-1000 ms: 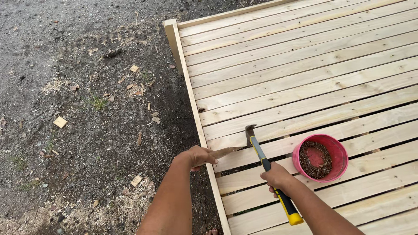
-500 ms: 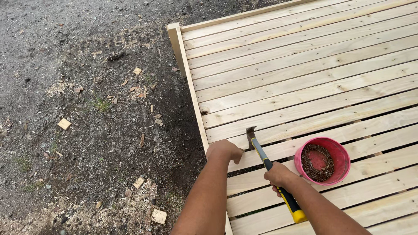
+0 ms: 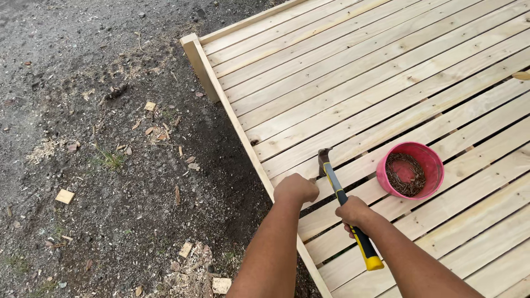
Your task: The person hammers nails into a slatted wooden frame laid on the ground, using a claw hammer and a pink bucket of nails. They hold a small wood block as a spacer, position nails along the frame rails, and drive them in one at a time, working along the edge of the structure.
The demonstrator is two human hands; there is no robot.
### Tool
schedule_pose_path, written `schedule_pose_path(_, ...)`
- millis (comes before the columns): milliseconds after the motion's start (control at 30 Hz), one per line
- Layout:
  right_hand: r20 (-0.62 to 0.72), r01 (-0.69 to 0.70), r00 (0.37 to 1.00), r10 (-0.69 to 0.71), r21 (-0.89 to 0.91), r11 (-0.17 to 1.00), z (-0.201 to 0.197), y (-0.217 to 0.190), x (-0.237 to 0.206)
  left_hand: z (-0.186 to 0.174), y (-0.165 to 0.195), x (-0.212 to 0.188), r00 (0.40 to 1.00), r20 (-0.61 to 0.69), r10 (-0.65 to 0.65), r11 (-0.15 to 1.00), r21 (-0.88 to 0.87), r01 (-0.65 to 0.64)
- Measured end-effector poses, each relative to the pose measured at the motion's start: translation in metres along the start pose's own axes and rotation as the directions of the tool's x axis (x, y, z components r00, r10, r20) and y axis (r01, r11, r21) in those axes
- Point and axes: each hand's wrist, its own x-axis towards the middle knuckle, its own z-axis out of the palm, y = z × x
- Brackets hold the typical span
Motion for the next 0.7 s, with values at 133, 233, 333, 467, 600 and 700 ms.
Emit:
schedule_pose_path(133,-0.023,-0.048,0.999,0.049,0.057,0.997,0.008,-0.002,-0.007,0.001,0.006,0.002,0.999,0.008,0.041,0.999,-0.006,-0.041)
schedule_pose_path(233,-0.012,-0.075,0.997,0.076,0.05,0.996,0.005,-0.007,-0.009,0.007,0.019,-0.007,0.997,0.061,0.041,0.999,0.033,-0.043)
schedule_pose_path(333,0.002,-0.088,0.996,0.088,0.047,0.995,0.0,-0.012,-0.009,0.007,0.025,-0.016,0.998,0.042,0.04,0.998,0.044,-0.041)
schedule_pose_path(467,-0.004,-0.095,0.995,0.095,0.048,0.994,-0.003,-0.013,-0.009,-0.002,0.026,-0.016,0.999,0.025,0.03,0.999,0.028,-0.03)
schedule_pose_path(600,0.009,-0.11,0.994,0.11,0.031,0.993,-0.005,-0.013,-0.01,-0.006,0.037,-0.01,0.999,0.045,0.023,0.999,0.035,-0.024)
schedule_pose_path(700,0.024,-0.136,0.991,0.135,0.023,0.99,-0.009,-0.02,-0.01,-0.007,0.047,-0.008,0.998,0.058,0.015,0.999,0.036,-0.017)
